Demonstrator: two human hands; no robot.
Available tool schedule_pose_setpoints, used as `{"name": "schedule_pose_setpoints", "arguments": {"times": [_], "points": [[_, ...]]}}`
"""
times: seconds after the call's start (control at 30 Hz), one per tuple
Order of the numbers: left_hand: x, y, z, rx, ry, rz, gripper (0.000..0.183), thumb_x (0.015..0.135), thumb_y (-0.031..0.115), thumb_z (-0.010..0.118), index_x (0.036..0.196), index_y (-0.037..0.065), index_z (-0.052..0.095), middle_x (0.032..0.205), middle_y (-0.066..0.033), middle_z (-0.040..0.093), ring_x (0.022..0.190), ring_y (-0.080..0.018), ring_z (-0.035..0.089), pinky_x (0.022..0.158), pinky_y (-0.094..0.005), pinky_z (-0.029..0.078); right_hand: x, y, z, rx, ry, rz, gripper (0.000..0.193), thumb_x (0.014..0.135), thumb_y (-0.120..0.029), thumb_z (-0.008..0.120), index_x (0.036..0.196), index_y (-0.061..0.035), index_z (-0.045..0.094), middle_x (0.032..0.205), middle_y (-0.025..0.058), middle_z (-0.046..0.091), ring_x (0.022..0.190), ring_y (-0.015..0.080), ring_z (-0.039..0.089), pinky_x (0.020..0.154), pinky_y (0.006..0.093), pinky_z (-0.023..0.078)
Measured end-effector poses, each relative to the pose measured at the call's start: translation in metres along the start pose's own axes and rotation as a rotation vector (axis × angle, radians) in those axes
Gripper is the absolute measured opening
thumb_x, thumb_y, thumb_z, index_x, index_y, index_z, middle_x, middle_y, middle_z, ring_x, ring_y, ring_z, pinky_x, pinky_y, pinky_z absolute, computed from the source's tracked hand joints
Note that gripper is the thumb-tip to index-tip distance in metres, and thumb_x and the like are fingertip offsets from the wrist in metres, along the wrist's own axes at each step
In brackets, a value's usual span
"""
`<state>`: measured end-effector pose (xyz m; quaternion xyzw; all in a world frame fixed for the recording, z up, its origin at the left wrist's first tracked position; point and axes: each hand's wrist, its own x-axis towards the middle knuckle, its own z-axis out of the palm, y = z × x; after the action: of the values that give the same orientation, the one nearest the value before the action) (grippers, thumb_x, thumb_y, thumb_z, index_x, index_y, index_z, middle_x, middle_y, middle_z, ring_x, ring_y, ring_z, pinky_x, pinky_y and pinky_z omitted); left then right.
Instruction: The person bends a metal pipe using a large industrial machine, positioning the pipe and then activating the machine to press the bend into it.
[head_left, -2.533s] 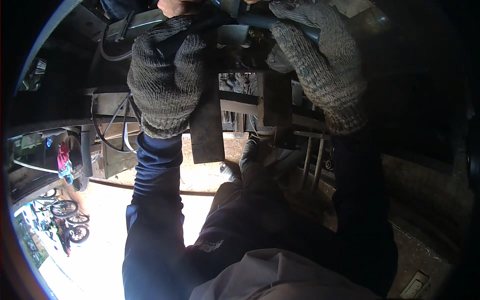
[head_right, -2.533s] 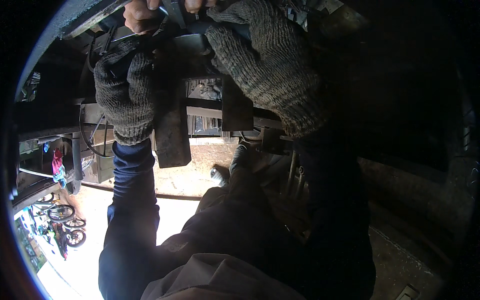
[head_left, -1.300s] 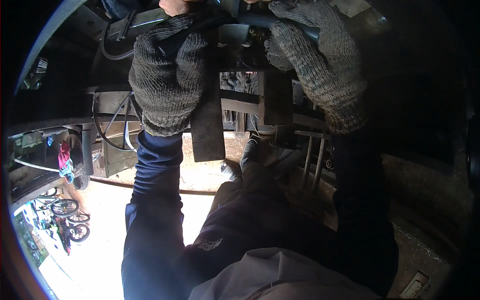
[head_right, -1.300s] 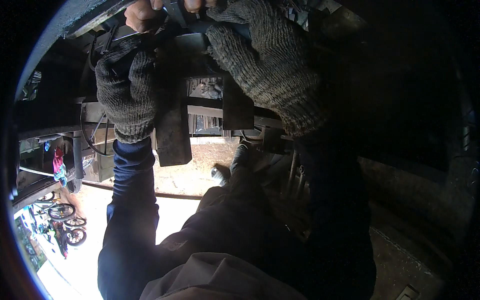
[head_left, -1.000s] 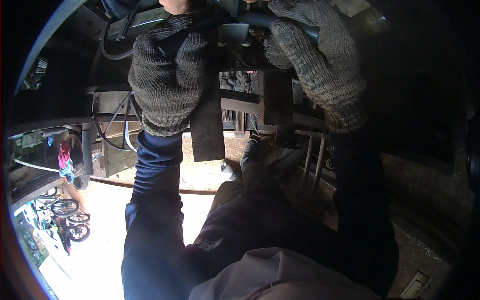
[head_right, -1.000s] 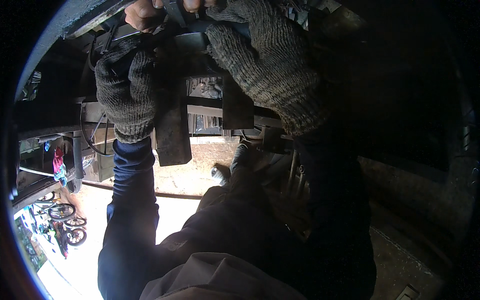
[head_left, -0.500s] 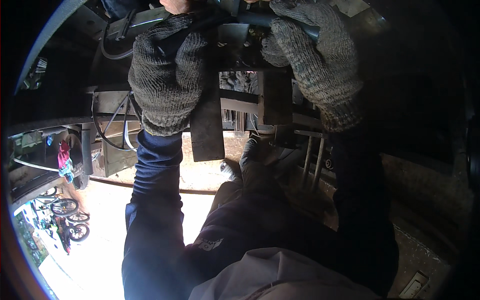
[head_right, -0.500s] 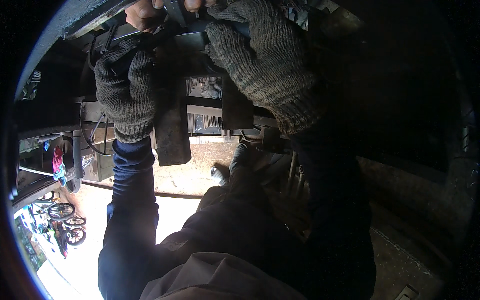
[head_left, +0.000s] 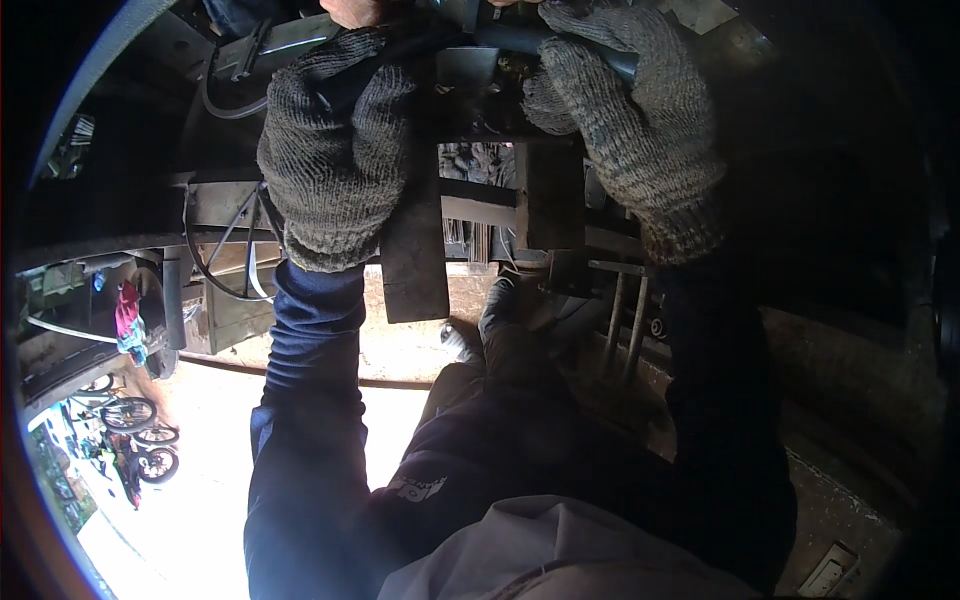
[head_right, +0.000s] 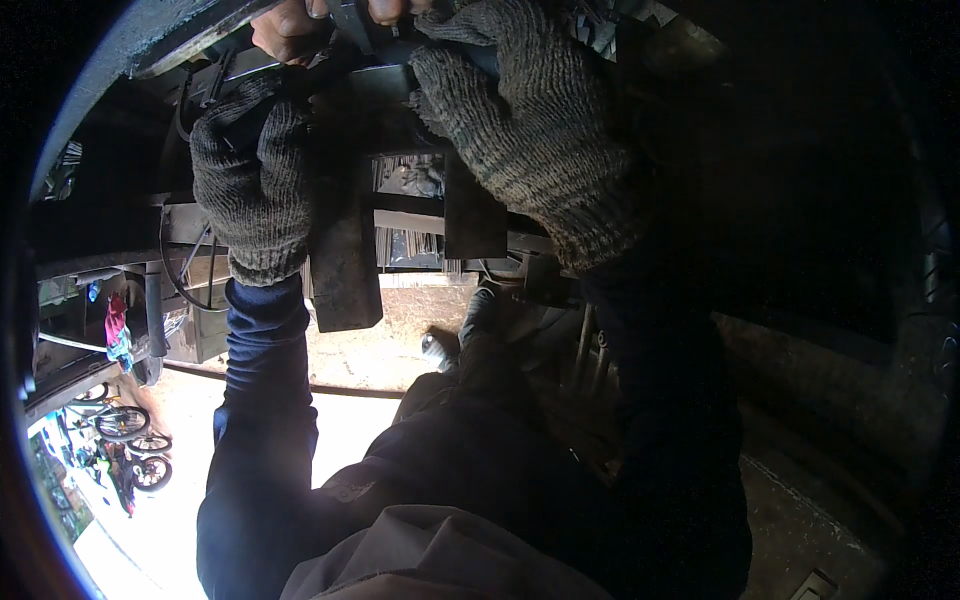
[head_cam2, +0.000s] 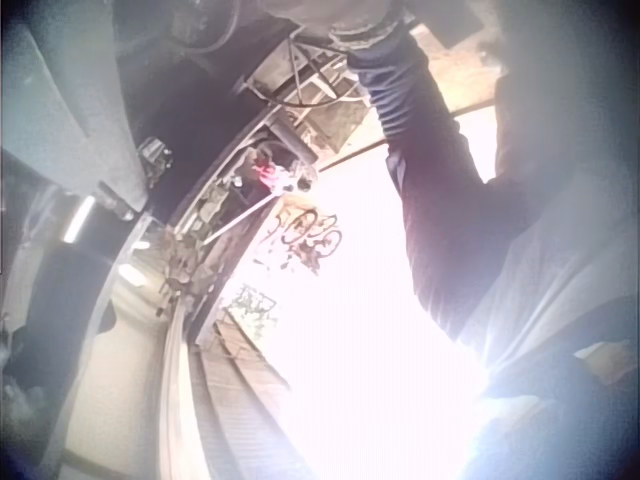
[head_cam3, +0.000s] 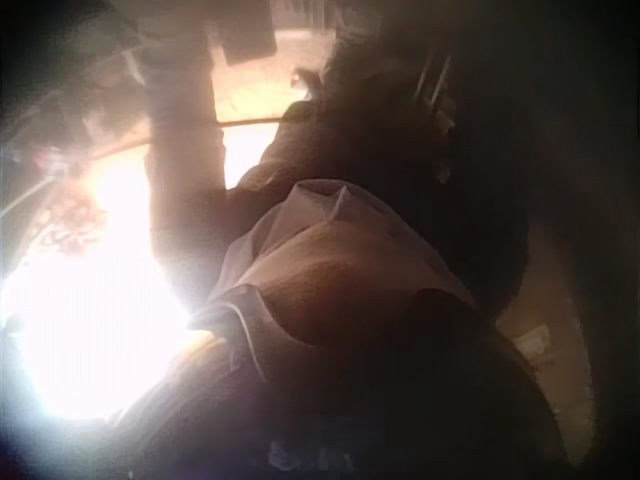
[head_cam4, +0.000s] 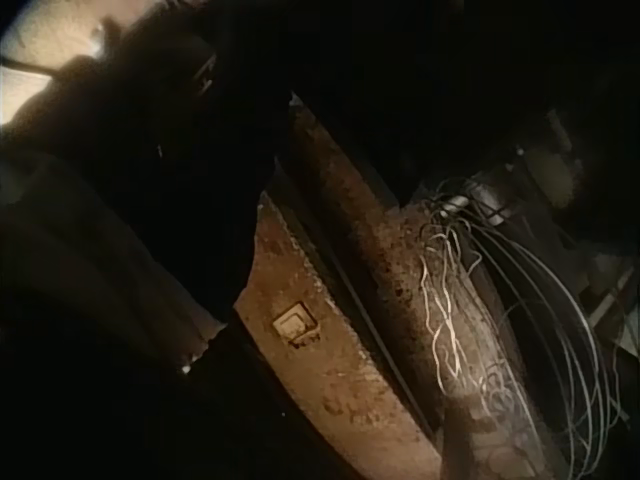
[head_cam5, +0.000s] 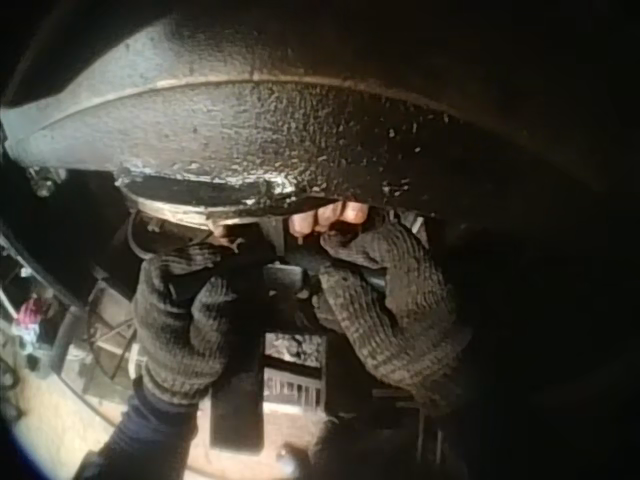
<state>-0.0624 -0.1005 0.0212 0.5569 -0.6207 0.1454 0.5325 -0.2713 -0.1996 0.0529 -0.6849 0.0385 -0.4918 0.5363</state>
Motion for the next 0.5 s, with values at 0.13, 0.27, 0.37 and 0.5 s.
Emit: {"name": "schedule_pose_setpoints", "arguments": {"times": [0.13,0.27,0.37,0.5], "points": [[-0.0022,-0.0056,0.0005,0.031,0.009,0.014,0.042,0.089,0.031,0.08,0.115,0.0,0.066,0.107,-0.0174,0.072,0.093,-0.0329,0.074,0.083,-0.0384,0.058,0.0006,-0.005,-0.002,-0.173,-0.027,0.022,0.032,0.099,0.005,0.058,0.129,0.0008,0.048,0.134,0.0134,0.055,0.13,0.0216,0.053,0.114,0.0351,0.044],[-0.0046,-0.0074,0.001,0.042,0.007,-0.03,0.045,0.089,0.033,0.08,0.116,0.0,0.066,0.106,-0.018,0.072,0.091,-0.0341,0.074,0.082,-0.0392,0.058,-0.0021,-0.0069,0.0028,-0.05,0.027,0.075,0.032,0.099,0.005,0.058,0.13,0.0013,0.049,0.134,0.0132,0.055,0.131,0.0214,0.053,0.114,0.0353,0.045],[-0.0021,-0.0049,0.0017,0.05,0.024,0.028,0.047,0.089,0.035,0.08,0.116,0.0,0.066,0.105,-0.0181,0.072,0.09,-0.0347,0.073,0.082,-0.0395,0.058,-0.0033,-0.0081,-0.0001,-0.192,-0.001,0.043,0.033,0.1,0.004,0.058,0.131,0.0019,0.049,0.134,0.0129,0.055,0.132,0.0211,0.052,0.113,0.0352,0.044],[-0.0031,-0.0048,0.0014,0.054,0.004,-0.026,0.046,0.089,0.035,0.079,0.116,0.0,0.066,0.107,-0.0181,0.072,0.093,-0.0342,0.073,0.084,-0.0398,0.058,-0.0038,-0.009,-0.0047,-0.262,-0.019,0.06,0.035,0.1,0.003,0.058,0.134,0.0,0.047,0.135,0.0126,0.056,0.129,0.0192,0.054,0.106,0.0333,0.049]]}}
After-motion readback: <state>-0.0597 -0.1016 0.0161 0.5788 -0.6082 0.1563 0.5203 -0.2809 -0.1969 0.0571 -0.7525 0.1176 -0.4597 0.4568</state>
